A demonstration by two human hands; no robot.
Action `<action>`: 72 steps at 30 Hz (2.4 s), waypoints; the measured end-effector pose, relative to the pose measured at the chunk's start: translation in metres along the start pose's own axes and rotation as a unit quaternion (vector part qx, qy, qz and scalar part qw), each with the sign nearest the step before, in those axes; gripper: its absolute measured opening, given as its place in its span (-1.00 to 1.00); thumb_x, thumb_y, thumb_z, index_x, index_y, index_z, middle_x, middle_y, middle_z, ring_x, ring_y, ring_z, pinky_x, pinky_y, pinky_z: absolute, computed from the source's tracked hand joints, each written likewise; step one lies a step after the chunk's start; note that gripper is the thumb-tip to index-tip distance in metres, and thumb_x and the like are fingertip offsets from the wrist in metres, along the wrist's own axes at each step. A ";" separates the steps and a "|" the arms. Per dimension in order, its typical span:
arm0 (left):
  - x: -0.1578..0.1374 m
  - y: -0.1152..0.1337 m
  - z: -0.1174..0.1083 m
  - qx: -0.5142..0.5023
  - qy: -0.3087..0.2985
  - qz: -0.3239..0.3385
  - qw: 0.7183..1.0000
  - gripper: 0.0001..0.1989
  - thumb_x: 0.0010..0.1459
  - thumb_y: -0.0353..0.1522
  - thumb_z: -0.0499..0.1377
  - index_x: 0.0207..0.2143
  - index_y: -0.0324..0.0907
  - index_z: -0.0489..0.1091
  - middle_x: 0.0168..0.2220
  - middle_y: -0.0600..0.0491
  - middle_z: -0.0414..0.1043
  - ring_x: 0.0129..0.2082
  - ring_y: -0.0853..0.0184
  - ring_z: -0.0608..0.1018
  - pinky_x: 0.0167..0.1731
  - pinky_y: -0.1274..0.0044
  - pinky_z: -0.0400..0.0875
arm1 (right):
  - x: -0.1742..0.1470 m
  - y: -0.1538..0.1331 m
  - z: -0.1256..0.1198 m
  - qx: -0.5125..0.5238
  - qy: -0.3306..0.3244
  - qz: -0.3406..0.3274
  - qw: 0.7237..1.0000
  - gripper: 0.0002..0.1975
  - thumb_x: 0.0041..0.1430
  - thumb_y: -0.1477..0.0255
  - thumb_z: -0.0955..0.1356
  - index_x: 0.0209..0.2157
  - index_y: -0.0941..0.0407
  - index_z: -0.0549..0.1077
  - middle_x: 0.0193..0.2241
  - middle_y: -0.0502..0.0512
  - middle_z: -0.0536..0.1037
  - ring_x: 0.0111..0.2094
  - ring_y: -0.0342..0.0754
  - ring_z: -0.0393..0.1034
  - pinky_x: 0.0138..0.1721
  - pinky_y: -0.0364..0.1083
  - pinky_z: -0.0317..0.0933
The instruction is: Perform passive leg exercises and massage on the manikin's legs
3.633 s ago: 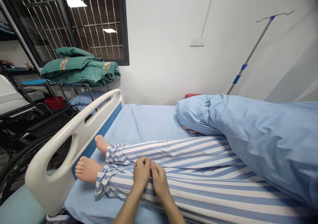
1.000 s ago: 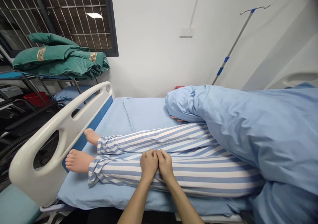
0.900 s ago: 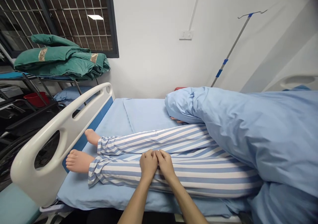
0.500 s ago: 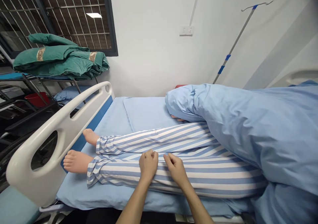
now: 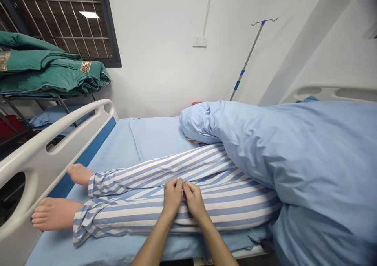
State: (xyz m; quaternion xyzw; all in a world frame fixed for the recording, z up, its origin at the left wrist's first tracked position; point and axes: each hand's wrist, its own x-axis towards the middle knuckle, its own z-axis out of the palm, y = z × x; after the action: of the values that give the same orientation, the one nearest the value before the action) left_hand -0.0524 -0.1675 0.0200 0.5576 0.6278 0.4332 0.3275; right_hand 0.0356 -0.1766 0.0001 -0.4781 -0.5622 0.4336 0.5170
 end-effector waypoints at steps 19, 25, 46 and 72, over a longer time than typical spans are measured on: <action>-0.012 -0.010 0.007 0.246 -0.003 0.010 0.969 -0.63 0.20 -0.29 -0.13 -0.52 -0.15 0.37 -0.41 0.01 0.48 -0.40 0.34 0.41 -0.45 0.53 0.01 | -0.001 -0.029 -0.037 -0.151 0.008 -0.077 0.986 -0.60 0.14 0.27 0.21 -0.67 0.11 0.01 -0.69 -0.12 0.00 -0.59 -0.22 -0.06 -0.56 -0.18 -0.13; -0.012 -0.010 0.009 0.238 0.005 -0.002 0.971 -0.64 0.17 -0.30 -0.10 -0.61 -0.16 0.30 -0.51 0.05 0.43 -0.46 0.37 0.35 -0.48 0.54 -0.04 | -0.001 -0.002 -0.052 -0.158 0.035 -0.056 0.985 -0.60 0.16 0.26 0.19 -0.67 0.11 0.00 -0.69 -0.12 0.00 -0.60 -0.22 -0.06 -0.55 -0.18 -0.13; -0.027 0.018 0.066 -0.021 0.010 0.044 0.999 -0.65 0.12 -0.22 -0.08 -0.67 -0.17 0.13 -0.67 0.13 0.19 -0.59 0.43 0.23 -0.51 0.56 0.03 | -0.002 -0.001 -0.058 -0.001 0.075 -0.034 0.997 -0.65 0.14 0.26 0.21 -0.64 0.11 0.08 -0.67 -0.11 0.09 -0.59 -0.21 -0.02 -0.56 -0.20 -0.03; -0.029 0.017 0.065 0.062 0.010 0.066 0.996 -0.62 0.10 -0.22 -0.06 -0.72 -0.16 0.05 -0.72 0.18 0.07 -0.62 0.45 0.18 -0.53 0.58 -0.01 | -0.005 0.000 -0.089 -0.152 0.084 -0.083 0.981 -0.61 0.18 0.30 0.18 -0.67 0.11 0.00 -0.70 -0.13 0.00 -0.62 -0.23 -0.06 -0.56 -0.17 -0.15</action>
State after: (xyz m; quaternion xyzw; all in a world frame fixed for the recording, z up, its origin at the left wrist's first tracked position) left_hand 0.0176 -0.1842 0.0062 0.6124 0.6187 0.4199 0.2565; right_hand 0.1248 -0.1826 0.0070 -0.5377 -0.6135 0.2573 0.5180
